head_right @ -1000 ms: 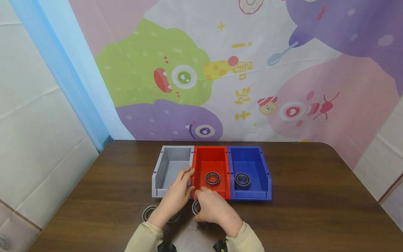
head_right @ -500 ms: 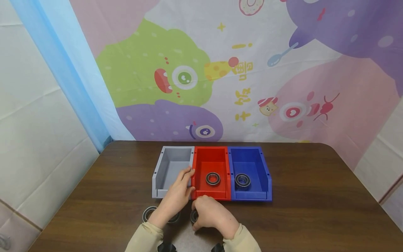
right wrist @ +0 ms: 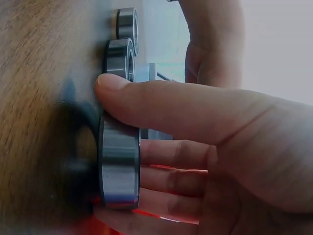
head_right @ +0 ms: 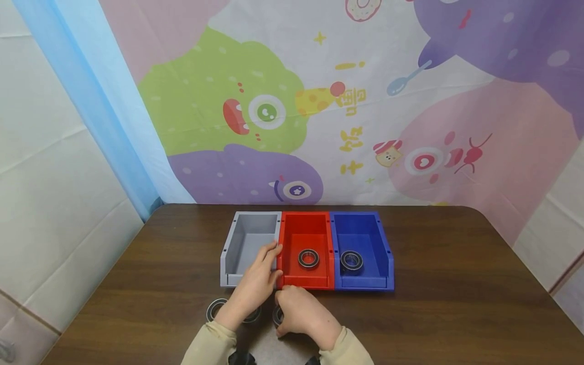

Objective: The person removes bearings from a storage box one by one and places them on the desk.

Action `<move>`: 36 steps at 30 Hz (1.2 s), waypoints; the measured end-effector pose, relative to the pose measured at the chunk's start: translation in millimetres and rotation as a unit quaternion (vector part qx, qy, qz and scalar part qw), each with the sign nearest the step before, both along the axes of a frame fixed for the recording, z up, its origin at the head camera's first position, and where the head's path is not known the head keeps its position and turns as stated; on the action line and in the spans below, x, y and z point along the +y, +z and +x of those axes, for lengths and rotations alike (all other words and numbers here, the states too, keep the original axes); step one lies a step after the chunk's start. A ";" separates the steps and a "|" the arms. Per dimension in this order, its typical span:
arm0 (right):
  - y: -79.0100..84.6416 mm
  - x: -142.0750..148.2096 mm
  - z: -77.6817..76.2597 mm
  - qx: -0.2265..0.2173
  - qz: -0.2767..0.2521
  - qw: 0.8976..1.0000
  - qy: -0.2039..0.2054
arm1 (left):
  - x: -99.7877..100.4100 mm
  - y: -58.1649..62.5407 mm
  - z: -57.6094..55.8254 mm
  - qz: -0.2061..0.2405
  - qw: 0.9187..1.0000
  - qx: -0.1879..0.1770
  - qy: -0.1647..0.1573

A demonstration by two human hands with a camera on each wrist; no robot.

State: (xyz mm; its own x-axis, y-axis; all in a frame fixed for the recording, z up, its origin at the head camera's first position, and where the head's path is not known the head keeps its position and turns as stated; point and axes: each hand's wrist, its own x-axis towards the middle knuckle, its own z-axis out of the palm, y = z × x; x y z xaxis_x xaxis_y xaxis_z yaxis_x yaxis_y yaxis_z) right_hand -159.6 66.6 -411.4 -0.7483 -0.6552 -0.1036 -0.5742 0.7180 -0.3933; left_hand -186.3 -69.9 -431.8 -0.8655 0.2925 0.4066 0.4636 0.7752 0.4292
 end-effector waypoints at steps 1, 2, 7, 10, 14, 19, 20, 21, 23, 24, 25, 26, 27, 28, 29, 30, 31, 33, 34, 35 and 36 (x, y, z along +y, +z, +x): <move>-0.6 -0.2 0.2 0.003 0.001 1.000 -0.001 | 0.0 0.0 0.2 0.001 1.000 -0.001 0.000; -1.0 -0.4 0.5 0.007 0.003 1.000 -0.002 | 0.0 -0.1 0.2 0.000 1.000 0.000 0.000; -2.3 -1.3 1.9 0.032 0.014 0.999 -0.004 | 0.0 -0.6 -0.2 -0.002 1.000 0.005 -0.001; -2.8 -1.6 2.4 0.042 0.020 0.999 -0.005 | 0.1 -1.0 -0.3 -0.002 1.000 0.006 -0.002; -5.0 -2.1 3.0 0.061 0.035 0.998 -0.004 | 0.4 -1.0 -0.4 -0.002 1.000 0.007 -0.003; -6.7 -2.6 3.6 0.073 0.043 0.996 -0.003 | 0.5 0.0 -0.2 -0.004 1.000 0.010 -0.004; -6.7 -2.6 3.6 0.074 0.043 0.996 -0.003 | 0.5 0.2 -0.2 -0.004 1.000 0.009 -0.004; -6.8 -2.7 3.6 0.074 0.043 0.996 -0.003 | 0.4 0.4 -0.2 -0.003 1.000 0.008 -0.004; -7.0 -2.7 3.7 0.072 0.044 0.996 -0.002 | 0.3 0.6 0.2 -0.003 1.000 0.006 -0.004; -7.1 -2.7 3.7 0.070 0.044 0.997 -0.002 | 0.3 0.7 0.4 -0.003 1.000 0.007 -0.005; -7.3 -2.8 3.7 0.068 0.044 0.997 -0.001 | 0.2 0.8 0.5 -0.002 1.000 0.005 -0.005; -7.4 -2.8 3.8 0.065 0.044 0.997 -0.001 | 0.2 0.8 0.6 -0.002 1.000 0.004 -0.004; -7.6 -2.9 3.8 0.063 0.043 0.997 -0.001 | 0.2 0.8 0.7 -0.002 1.000 0.004 -0.005; -7.8 -2.9 3.9 0.061 0.043 0.997 -0.001 | 0.2 0.9 0.7 -0.002 1.000 0.003 -0.004; -7.9 -3.0 4.0 0.058 0.042 0.997 -0.001 | 0.2 0.9 0.7 -0.003 1.000 0.002 -0.004; -8.1 -3.1 4.1 0.056 0.042 0.998 -0.002 | 0.2 1.0 0.7 -0.002 1.000 0.001 -0.005; -8.2 -3.3 4.0 0.055 0.041 0.998 -0.002 | 0.2 1.1 0.6 -0.002 1.000 -0.002 -0.003; -8.3 -3.7 3.8 0.053 0.040 0.998 -0.004 | 0.4 1.2 0.6 -0.002 1.000 -0.003 -0.003; -8.3 -3.9 3.6 0.052 0.040 0.998 -0.004 | 0.4 1.3 0.6 -0.002 1.000 -0.003 -0.002; -8.3 -4.1 3.5 0.051 0.040 0.998 -0.005 | 0.5 1.5 0.6 -0.002 1.000 -0.003 -0.002; -8.3 -4.4 3.4 0.051 0.040 0.998 -0.006 | 0.5 1.6 0.6 -0.002 1.000 -0.003 -0.001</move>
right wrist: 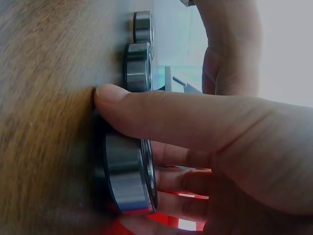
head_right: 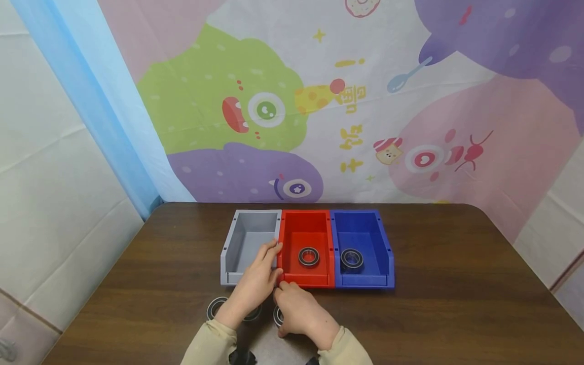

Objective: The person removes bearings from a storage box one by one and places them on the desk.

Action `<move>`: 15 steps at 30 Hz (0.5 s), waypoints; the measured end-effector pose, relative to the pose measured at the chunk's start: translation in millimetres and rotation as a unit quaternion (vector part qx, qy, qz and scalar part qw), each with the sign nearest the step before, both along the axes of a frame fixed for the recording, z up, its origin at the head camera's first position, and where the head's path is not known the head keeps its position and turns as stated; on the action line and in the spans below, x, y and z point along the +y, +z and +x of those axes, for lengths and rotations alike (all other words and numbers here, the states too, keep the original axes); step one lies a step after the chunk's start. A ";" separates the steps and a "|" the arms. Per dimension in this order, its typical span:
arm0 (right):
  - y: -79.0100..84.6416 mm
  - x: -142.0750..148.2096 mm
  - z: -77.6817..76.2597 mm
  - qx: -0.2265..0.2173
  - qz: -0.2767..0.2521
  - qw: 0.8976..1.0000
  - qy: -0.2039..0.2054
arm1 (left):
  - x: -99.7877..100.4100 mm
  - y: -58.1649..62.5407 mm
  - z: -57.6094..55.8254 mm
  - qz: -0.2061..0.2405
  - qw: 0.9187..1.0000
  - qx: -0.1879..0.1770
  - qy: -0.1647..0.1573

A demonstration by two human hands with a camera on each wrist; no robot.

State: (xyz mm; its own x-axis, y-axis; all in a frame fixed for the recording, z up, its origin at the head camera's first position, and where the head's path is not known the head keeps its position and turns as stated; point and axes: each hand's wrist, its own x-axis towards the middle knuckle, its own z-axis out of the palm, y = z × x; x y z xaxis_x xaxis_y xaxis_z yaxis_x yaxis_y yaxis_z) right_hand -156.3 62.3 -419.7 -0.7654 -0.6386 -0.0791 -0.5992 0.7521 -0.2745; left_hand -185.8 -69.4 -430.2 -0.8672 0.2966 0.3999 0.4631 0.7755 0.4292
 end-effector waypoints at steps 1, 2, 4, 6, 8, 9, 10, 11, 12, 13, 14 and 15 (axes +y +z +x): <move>0.1 -0.2 -0.1 -0.001 0.000 1.000 -0.001 | 0.1 0.1 0.0 0.000 1.000 0.000 0.001; 0.2 -0.3 -0.1 -0.001 0.000 1.000 -0.002 | 0.1 0.3 0.0 0.000 1.000 0.000 0.001; 0.3 -0.6 -0.1 -0.002 -0.002 1.000 -0.003 | 0.1 0.6 -0.1 0.000 1.000 -0.001 0.002; 0.4 -0.7 0.1 -0.001 -0.002 1.000 -0.004 | 0.1 0.8 -0.3 0.000 1.000 -0.002 0.002; 0.4 -0.7 0.5 0.001 -0.003 1.000 -0.004 | 0.0 0.8 -0.1 0.000 1.000 -0.003 0.002; 0.3 -0.7 0.7 0.001 -0.003 1.000 -0.004 | 0.0 0.7 -0.1 0.001 1.000 -0.004 0.001; 0.3 -0.7 0.9 0.002 -0.003 1.000 -0.003 | 0.0 0.7 0.0 0.001 1.000 -0.004 0.001; 0.3 -0.7 1.3 0.003 -0.003 1.000 -0.003 | 0.0 0.6 0.1 0.002 1.000 -0.005 0.001; 0.2 -0.6 1.5 0.003 -0.004 1.000 -0.003 | 0.0 0.4 0.3 0.002 1.000 -0.005 0.001; 0.2 -0.6 1.5 0.003 -0.004 1.000 -0.002 | 0.0 0.3 0.3 0.002 1.000 -0.004 0.001; 0.2 -0.6 1.5 0.003 -0.004 1.000 -0.002 | 0.1 0.2 0.5 0.002 1.000 -0.005 0.002; 0.1 -0.6 1.5 0.004 -0.005 1.000 -0.001 | 0.1 0.3 0.6 0.002 1.000 -0.005 0.002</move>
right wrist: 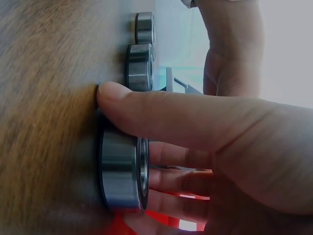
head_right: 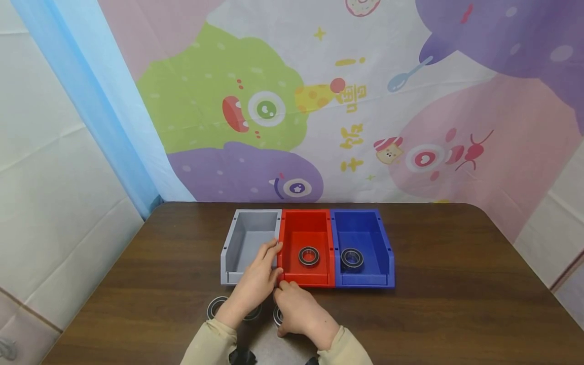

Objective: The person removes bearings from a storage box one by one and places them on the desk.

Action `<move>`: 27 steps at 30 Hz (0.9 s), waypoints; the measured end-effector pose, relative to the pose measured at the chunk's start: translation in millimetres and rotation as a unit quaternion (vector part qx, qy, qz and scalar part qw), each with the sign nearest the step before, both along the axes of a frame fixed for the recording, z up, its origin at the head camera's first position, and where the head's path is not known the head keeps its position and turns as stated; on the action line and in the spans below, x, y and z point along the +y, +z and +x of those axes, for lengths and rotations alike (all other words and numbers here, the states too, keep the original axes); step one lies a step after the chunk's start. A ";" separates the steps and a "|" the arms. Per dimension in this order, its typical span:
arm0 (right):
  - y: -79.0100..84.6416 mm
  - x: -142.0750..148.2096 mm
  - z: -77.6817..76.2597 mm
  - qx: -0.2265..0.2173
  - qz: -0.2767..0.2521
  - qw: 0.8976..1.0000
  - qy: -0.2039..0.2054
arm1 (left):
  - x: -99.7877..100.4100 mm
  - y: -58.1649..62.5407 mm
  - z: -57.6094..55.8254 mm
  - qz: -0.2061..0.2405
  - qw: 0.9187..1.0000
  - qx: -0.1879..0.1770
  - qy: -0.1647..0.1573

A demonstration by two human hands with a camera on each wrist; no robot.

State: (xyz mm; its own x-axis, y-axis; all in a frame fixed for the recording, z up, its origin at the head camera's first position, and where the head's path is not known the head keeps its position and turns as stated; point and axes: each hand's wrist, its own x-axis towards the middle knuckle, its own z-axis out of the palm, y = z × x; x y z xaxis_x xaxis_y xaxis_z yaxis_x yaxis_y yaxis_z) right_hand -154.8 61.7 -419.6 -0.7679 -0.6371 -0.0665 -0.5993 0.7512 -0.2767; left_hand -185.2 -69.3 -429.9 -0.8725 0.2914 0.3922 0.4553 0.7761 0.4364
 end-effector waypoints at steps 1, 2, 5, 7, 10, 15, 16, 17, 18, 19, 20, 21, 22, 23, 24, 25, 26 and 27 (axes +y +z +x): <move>-0.2 0.1 0.0 0.001 0.000 1.000 0.001 | 0.0 0.1 0.2 0.000 1.000 0.000 0.000; -0.4 0.2 -0.1 0.002 0.000 1.000 0.001 | 0.0 0.0 0.2 0.000 1.000 -0.001 0.001; -1.1 0.6 -0.1 0.006 0.000 1.000 0.002 | 0.1 -0.1 0.2 0.000 1.000 0.000 0.001; -1.3 0.9 -0.1 0.008 0.001 1.000 0.001 | 0.2 -0.2 0.0 0.001 1.000 0.000 0.001; -0.9 1.2 0.1 0.005 0.003 1.000 0.000 | 0.3 -0.2 -0.2 0.000 1.000 0.000 0.001; 0.7 1.3 -0.3 -0.006 0.003 1.000 0.001 | 0.1 -0.6 -0.3 0.000 1.000 0.002 0.001; 1.1 1.7 -0.3 -0.010 0.002 1.000 0.002 | 0.0 -0.8 -0.3 0.000 1.000 0.002 0.001; 1.5 2.3 -0.6 -0.012 0.000 1.000 0.004 | 0.0 -0.9 -0.3 0.000 1.000 0.003 0.001; 1.8 3.2 -0.9 -0.016 -0.004 1.000 0.004 | -0.1 -1.0 -0.3 -0.001 1.000 0.003 0.001; 2.0 4.3 -1.5 -0.022 -0.009 1.000 0.005 | -0.1 -1.0 -0.4 -0.001 1.000 0.003 0.001; 2.3 5.7 -2.2 -0.028 -0.017 0.999 0.006 | -0.2 -0.9 -0.4 -0.002 1.000 0.003 0.001; 2.5 6.9 -3.3 -0.034 -0.025 0.999 0.007 | -0.4 -0.9 -0.3 -0.002 1.000 0.003 0.000; 2.6 7.9 -4.4 -0.036 -0.033 0.999 0.008 | -0.5 -0.8 -0.3 -0.003 1.000 0.004 -0.001; 2.8 8.8 -5.5 -0.039 -0.041 0.998 0.008 | -0.6 -0.8 -0.3 -0.003 1.000 0.006 -0.001; 3.0 9.6 -6.4 -0.042 -0.048 0.998 0.008 | -0.7 -0.8 -0.2 -0.004 1.000 0.008 -0.002; 3.5 10.3 -7.1 -0.046 -0.053 0.997 0.008 | -0.8 -1.0 -0.3 -0.003 1.000 0.011 -0.003; 4.2 10.8 -7.5 -0.047 -0.056 0.997 0.008 | -0.9 -1.3 -0.3 -0.003 1.000 0.015 -0.004; 4.9 11.3 -7.7 -0.047 -0.058 0.997 0.007 | -1.0 -1.4 -0.3 -0.003 1.000 0.018 -0.003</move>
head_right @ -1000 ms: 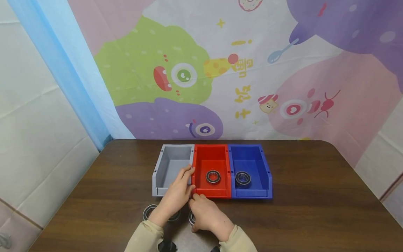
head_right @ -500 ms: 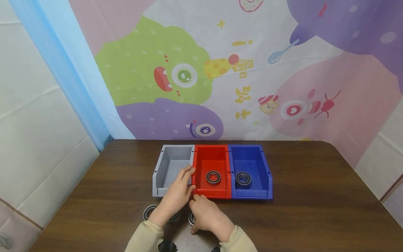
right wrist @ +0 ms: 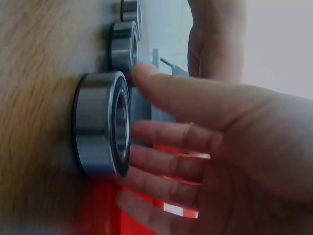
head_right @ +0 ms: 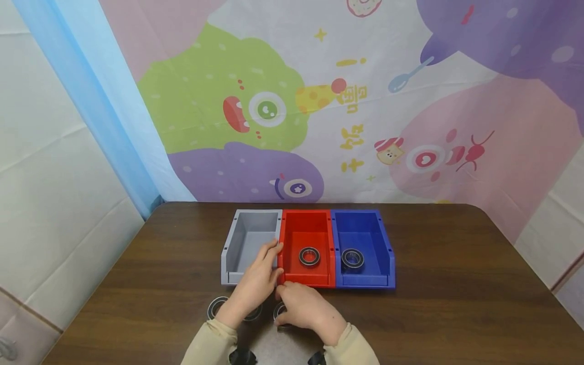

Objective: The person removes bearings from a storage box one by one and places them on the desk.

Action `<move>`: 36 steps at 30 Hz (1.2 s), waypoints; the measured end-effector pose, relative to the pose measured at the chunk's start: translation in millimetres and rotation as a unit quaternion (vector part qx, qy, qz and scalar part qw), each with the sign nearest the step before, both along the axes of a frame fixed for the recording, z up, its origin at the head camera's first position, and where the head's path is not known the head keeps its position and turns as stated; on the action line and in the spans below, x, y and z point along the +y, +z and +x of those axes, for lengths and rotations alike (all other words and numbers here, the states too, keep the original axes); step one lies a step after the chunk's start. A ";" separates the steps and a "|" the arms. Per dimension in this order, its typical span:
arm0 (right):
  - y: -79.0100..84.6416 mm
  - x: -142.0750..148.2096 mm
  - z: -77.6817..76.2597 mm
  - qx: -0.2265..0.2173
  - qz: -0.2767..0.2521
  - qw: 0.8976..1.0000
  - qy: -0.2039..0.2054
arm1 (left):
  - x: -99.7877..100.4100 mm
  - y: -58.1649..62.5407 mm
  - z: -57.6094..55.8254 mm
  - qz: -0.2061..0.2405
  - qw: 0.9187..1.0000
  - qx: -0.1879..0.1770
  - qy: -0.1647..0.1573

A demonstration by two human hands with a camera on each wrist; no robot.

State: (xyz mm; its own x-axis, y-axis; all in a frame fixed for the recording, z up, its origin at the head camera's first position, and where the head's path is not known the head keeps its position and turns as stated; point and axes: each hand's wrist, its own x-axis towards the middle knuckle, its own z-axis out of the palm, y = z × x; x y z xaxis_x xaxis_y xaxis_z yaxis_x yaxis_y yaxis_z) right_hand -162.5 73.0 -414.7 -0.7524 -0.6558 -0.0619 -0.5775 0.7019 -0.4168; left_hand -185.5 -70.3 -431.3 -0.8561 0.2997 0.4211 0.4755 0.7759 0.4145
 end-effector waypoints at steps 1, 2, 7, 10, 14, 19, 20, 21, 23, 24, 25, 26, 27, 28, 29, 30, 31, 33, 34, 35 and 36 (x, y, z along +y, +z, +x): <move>0.5 0.4 0.0 0.003 -0.005 1.000 -0.001 | 0.0 -0.2 0.0 0.000 1.000 0.003 0.000; 1.1 1.0 -0.2 0.008 -0.009 1.000 -0.002 | 0.0 -0.3 0.0 0.000 1.000 0.005 0.000; 3.7 3.9 -2.5 0.063 -0.041 0.996 -0.036 | -0.4 -1.2 -0.4 -0.001 1.000 0.014 -0.004; 3.3 4.7 -4.9 0.106 -0.056 0.990 -0.078 | -0.6 -2.1 -1.1 -0.002 1.000 0.018 -0.007; -2.2 3.6 -8.7 0.156 -0.079 0.976 -0.132 | -1.1 -2.6 -1.4 -0.003 1.000 0.017 -0.006; -10.7 4.6 -14.3 0.192 -0.115 0.956 -0.188 | -0.8 -2.6 -1.7 -0.002 1.000 0.017 -0.011; -11.7 5.4 -15.5 0.198 -0.121 0.953 -0.196 | -0.7 -2.8 -1.8 -0.002 1.000 0.017 -0.012; -12.8 6.4 -17.2 0.202 -0.125 0.950 -0.203 | -0.6 -2.7 -1.9 -0.002 1.000 0.018 -0.012; -14.6 8.4 -21.0 0.205 -0.135 0.946 -0.212 | -0.3 -2.4 -1.7 -0.002 1.000 0.018 -0.012; -15.4 9.2 -23.4 0.207 -0.136 0.945 -0.215 | -0.2 -2.2 -1.7 -0.001 1.000 0.018 -0.012; -16.1 9.8 -25.8 0.208 -0.139 0.944 -0.217 | -0.1 -2.0 -1.7 0.000 1.000 0.018 -0.012; -16.5 10.3 -28.0 0.208 -0.138 0.943 -0.220 | -0.1 -1.8 -1.8 0.001 1.000 0.018 -0.011; -17.1 10.5 -30.3 0.206 -0.138 0.943 -0.222 | -0.1 -1.7 -1.8 0.003 1.000 0.018 -0.011; -17.4 10.6 -32.2 0.203 -0.137 0.944 -0.222 | -0.1 -1.7 -2.0 0.004 1.000 0.018 -0.010; -17.8 10.6 -34.2 0.201 -0.136 0.944 -0.223 | -0.2 -1.9 -2.1 0.006 1.000 0.018 -0.010; -17.8 10.5 -35.7 0.198 -0.135 0.945 -0.224 | -0.3 -2.0 -2.2 0.006 1.000 0.018 -0.009; -17.8 10.4 -37.1 0.194 -0.134 0.945 -0.225 | -0.3 -2.1 -2.3 0.007 1.000 0.019 -0.009; -17.9 10.1 -40.2 0.188 -0.132 0.946 -0.229 | -0.4 -2.3 -2.4 0.006 1.000 0.020 -0.009; -18.0 9.9 -41.9 0.187 -0.131 0.946 -0.230 | -0.5 -2.4 -2.6 0.005 1.000 0.021 -0.009; -17.9 9.8 -43.5 0.187 -0.130 0.946 -0.231 | -0.5 -2.3 -2.7 0.004 1.000 0.021 -0.010; -17.9 9.6 -44.9 0.187 -0.127 0.946 -0.233 | -0.5 -2.2 -2.9 0.002 1.000 0.021 -0.010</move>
